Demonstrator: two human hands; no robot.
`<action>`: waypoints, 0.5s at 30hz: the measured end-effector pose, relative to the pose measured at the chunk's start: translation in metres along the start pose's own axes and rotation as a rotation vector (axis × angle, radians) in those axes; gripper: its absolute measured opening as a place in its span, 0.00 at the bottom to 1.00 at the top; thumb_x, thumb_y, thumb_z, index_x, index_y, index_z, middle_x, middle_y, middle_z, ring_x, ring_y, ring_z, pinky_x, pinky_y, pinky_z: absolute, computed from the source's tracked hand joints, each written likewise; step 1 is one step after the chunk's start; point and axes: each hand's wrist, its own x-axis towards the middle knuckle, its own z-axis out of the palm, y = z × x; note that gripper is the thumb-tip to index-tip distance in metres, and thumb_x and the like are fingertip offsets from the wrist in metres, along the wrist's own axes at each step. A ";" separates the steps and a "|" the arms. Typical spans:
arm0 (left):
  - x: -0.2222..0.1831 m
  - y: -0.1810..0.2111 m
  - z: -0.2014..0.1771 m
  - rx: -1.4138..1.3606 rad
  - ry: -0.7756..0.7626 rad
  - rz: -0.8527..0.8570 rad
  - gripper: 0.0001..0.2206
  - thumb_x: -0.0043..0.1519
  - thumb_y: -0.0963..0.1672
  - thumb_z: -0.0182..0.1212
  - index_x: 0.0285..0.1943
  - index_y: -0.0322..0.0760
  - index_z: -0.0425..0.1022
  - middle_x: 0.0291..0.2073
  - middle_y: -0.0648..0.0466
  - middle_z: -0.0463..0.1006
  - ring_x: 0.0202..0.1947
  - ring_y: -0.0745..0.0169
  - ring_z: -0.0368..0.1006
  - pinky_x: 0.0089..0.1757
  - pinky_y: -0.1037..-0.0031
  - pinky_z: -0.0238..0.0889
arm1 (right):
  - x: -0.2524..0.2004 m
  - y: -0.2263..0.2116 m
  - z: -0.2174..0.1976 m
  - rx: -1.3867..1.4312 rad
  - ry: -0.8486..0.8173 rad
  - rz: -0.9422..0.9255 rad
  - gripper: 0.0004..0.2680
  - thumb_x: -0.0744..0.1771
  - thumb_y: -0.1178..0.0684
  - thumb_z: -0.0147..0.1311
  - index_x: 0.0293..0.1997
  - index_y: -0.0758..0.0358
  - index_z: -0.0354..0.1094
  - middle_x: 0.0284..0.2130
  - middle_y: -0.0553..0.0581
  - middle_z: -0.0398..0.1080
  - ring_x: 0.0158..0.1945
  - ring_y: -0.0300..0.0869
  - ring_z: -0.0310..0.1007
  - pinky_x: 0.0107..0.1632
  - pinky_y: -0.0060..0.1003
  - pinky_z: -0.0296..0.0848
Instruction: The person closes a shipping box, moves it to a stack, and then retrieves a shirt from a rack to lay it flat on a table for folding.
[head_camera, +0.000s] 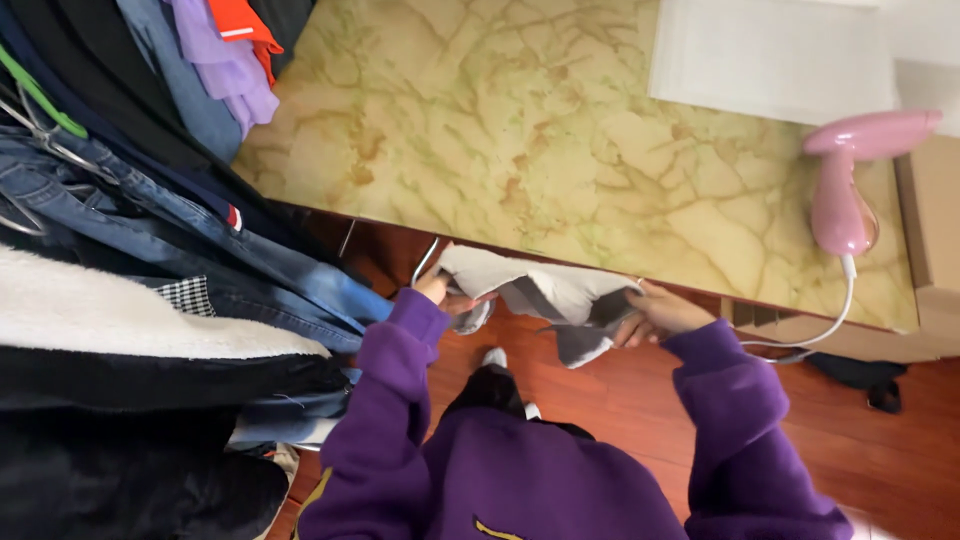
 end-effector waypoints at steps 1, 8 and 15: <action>-0.021 0.006 -0.001 0.003 -0.002 -0.003 0.21 0.61 0.41 0.35 0.63 0.58 0.46 0.54 0.34 0.58 0.35 0.27 0.68 0.33 0.54 0.71 | -0.022 -0.014 0.003 0.004 0.003 0.002 0.19 0.66 0.48 0.33 0.64 0.48 0.34 0.26 0.83 0.67 0.22 0.55 0.71 0.12 0.26 0.60; -0.010 0.011 -0.017 0.494 0.229 0.279 0.25 0.57 0.35 0.39 0.55 0.62 0.63 0.64 0.58 0.42 0.53 0.31 0.54 0.30 0.54 0.72 | -0.037 -0.038 -0.019 -0.401 0.150 -0.110 0.14 0.65 0.52 0.36 0.58 0.53 0.53 0.17 0.74 0.69 0.18 0.51 0.71 0.15 0.30 0.66; 0.052 -0.013 -0.002 0.147 0.261 0.536 0.16 0.58 0.37 0.45 0.55 0.42 0.66 0.54 0.41 0.62 0.52 0.41 0.60 0.41 0.60 0.69 | -0.040 -0.037 -0.004 -0.109 0.115 -0.043 0.18 0.65 0.47 0.38 0.61 0.53 0.46 0.26 0.79 0.69 0.20 0.52 0.71 0.14 0.26 0.62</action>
